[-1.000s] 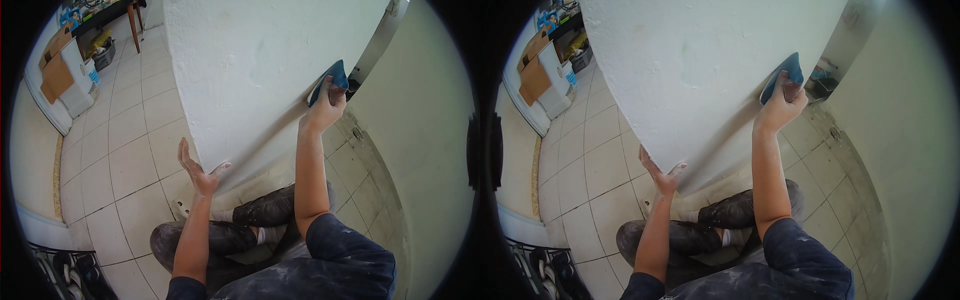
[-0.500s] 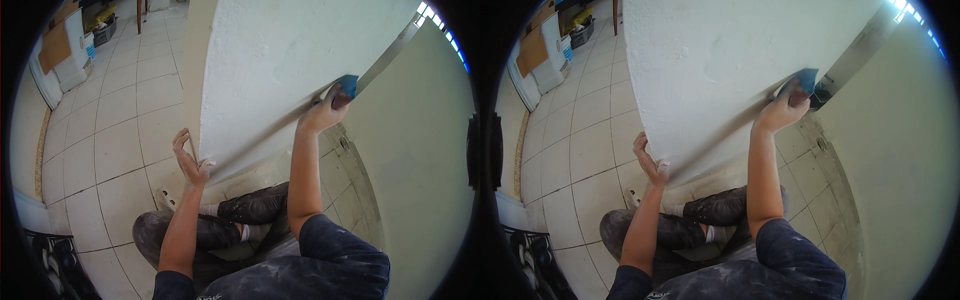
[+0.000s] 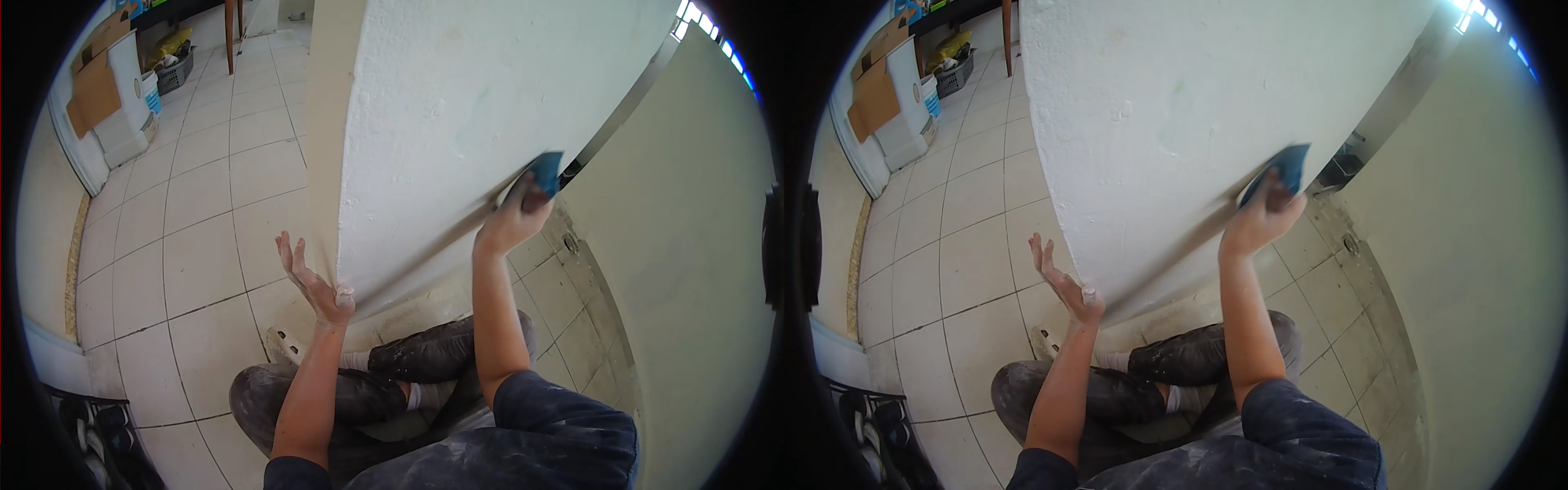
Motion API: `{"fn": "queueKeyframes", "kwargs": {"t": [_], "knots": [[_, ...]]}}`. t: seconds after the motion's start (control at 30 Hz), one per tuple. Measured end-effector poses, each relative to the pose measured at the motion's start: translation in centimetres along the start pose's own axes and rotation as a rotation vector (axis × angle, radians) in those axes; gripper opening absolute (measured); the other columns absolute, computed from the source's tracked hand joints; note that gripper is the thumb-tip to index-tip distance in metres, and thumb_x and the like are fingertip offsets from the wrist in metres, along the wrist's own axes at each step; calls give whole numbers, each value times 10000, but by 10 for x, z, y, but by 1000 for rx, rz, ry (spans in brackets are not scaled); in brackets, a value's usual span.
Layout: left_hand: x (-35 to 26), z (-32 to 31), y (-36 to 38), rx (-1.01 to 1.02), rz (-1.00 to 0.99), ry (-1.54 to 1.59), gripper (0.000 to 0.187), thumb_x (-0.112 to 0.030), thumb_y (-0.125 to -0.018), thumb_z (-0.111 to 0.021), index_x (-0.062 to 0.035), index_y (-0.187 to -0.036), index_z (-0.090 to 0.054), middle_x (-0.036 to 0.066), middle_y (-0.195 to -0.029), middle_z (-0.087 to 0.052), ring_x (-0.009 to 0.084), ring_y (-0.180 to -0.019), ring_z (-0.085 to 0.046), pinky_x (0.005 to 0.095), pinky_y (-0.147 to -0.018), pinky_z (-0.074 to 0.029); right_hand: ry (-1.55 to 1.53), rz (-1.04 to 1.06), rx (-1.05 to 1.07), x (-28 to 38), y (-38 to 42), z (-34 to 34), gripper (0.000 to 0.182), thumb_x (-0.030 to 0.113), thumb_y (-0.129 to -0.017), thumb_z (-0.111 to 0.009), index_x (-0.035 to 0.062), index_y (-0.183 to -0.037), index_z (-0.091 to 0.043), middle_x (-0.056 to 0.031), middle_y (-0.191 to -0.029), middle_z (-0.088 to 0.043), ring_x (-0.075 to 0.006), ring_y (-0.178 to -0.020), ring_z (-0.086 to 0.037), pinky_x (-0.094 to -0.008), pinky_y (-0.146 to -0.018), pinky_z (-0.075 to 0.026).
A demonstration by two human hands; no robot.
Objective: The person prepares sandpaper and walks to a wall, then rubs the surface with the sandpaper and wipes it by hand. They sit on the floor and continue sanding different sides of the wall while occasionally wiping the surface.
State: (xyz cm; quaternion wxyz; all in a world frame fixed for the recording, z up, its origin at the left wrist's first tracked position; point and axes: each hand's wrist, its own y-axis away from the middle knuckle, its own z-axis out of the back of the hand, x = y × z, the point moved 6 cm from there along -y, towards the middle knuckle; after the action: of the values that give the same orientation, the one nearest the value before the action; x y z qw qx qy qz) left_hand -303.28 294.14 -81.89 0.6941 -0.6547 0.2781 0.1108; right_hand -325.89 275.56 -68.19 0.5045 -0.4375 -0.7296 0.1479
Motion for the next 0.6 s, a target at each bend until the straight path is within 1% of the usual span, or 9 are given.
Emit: {"fn": "queueKeyframes", "kwargs": {"t": [0.07,0.1,0.2,0.27,0.3,0.33,0.43,0.53,0.6], "knots": [[0,0,0,11,-5,-13,823,-663,-964,-291,27,-1412,-334,254,-1491,-303,423,-1443,-227,592,-1174,-155,-4,-35,85,-7,47,8,144,57,-953,-643,11,-1006,-517,-25,-924,-566,-82,-831,-527,-221,-735,-436],[1,0,0,11,-6,-16,826,-667,-963,-289,27,-1409,-338,254,-1490,-302,420,-1442,-229,589,-1174,-160,34,11,77,-6,43,7,143,46,-949,-645,14,-996,-514,-22,-906,-563,-81,-817,-522,-223,-733,-437],[4,-1,2,21,-7,-20,829,-673,-961,-287,28,-1400,-352,253,-1490,-302,416,-1437,-238,582,-1170,-178,73,137,75,14,-23,-8,137,35,-936,-658,14,-981,-530,-11,-826,-544,-86,-773,-511,-240,-748,-440],[4,-1,3,24,8,-16,823,-669,-963,-290,29,-1392,-364,251,-1489,-302,417,-1432,-246,580,-1165,-192,107,181,51,45,-88,-27,136,93,-943,-669,3,-941,-567,-29,-849,-600,-97,-814,-543,-243,-761,-444],[4,-1,4,32,28,-4,855,-703,-942,-305,19,-1394,-365,251,-1489,-299,422,-1426,-253,593,-1159,-199,14,199,97,57,-112,-37,139,99,-949,-660,1,-931,-563,-38,-873,-629,-100,-828,-557,-238,-766,-441],[5,0,5,38,47,8,887,-737,-920,-320,9,-1396,-365,251,-1489,-296,427,-1420,-261,606,-1153,-207,35,236,94,60,-117,-39,130,90,-948,-658,0,-933,-565,-37,-869,-630,-98,-824,-557,-235,-765,-439],[7,-2,5,48,38,22,917,-769,-901,-336,3,-1393,-373,248,-1486,-301,431,-1411,-278,611,-1145,-228,56,352,98,48,-111,-31,96,53,-944,-651,3,-935,-569,-28,-859,-628,-84,-808,-557,-225,-755,-437],[6,0,10,53,62,14,922,-773,-898,-342,5,-1390,-379,246,-1477,-318,431,-1405,-289,597,-1142,-243,150,276,133,16,-58,-7,78,26,-937,-648,8,-934,-572,-25,-856,-629,-72,-805,-554,-217,-747,-436],[8,-1,3,51,63,22,925,-775,-895,-348,5,-1392,-379,247,-1472,-328,432,-1402,-294,590,-1139,-250,116,229,167,18,-70,-10,78,45,-943,-647,10,-942,-578,-18,-858,-632,-68,-807,-551,-214,-752,-431]]}}
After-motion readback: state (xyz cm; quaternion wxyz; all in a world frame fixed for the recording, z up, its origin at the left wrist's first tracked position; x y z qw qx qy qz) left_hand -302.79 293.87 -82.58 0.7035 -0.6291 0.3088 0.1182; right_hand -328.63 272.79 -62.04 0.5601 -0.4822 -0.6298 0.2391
